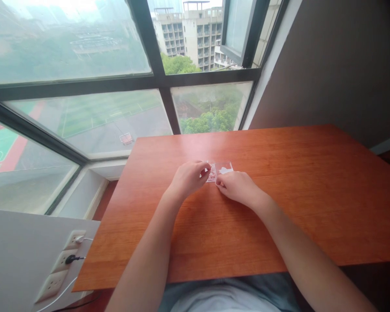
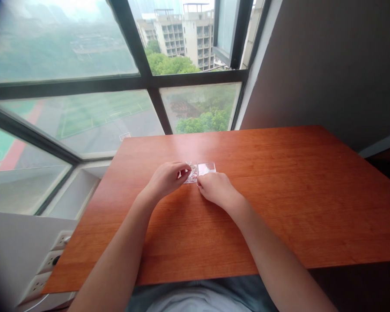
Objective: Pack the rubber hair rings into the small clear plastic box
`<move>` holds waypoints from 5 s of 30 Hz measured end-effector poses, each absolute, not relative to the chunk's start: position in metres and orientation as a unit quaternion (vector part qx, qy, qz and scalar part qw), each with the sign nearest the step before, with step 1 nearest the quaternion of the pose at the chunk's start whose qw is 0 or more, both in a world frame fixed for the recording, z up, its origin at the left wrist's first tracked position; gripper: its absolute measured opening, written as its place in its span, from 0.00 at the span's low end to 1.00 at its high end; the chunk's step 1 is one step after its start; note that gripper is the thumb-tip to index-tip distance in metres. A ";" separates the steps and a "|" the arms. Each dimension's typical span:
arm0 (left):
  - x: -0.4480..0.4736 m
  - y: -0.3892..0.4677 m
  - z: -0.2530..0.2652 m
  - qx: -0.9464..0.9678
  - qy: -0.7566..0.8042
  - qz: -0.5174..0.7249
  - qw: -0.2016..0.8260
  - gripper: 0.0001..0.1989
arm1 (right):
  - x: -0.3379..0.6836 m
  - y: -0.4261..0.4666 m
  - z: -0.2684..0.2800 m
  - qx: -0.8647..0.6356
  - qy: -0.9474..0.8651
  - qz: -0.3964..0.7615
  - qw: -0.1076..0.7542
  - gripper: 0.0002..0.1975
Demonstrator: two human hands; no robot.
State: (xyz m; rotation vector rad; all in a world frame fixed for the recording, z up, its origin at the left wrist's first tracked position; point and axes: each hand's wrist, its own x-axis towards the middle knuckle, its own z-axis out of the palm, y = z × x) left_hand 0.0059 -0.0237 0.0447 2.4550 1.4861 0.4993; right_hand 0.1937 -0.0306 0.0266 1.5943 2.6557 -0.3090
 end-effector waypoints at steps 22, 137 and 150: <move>-0.004 -0.019 0.047 0.817 0.534 0.185 0.116 0.09 | 0.205 -0.011 0.013 0.551 0.772 -0.162 -0.272 0.07; -0.018 -0.006 0.011 0.823 0.526 0.168 0.133 0.28 | 0.203 -0.005 -0.005 0.442 0.756 -0.333 -0.351 0.37; -0.015 -0.007 0.011 0.828 0.508 0.179 0.158 0.32 | 0.206 -0.007 -0.003 0.420 0.826 -0.236 -0.292 0.25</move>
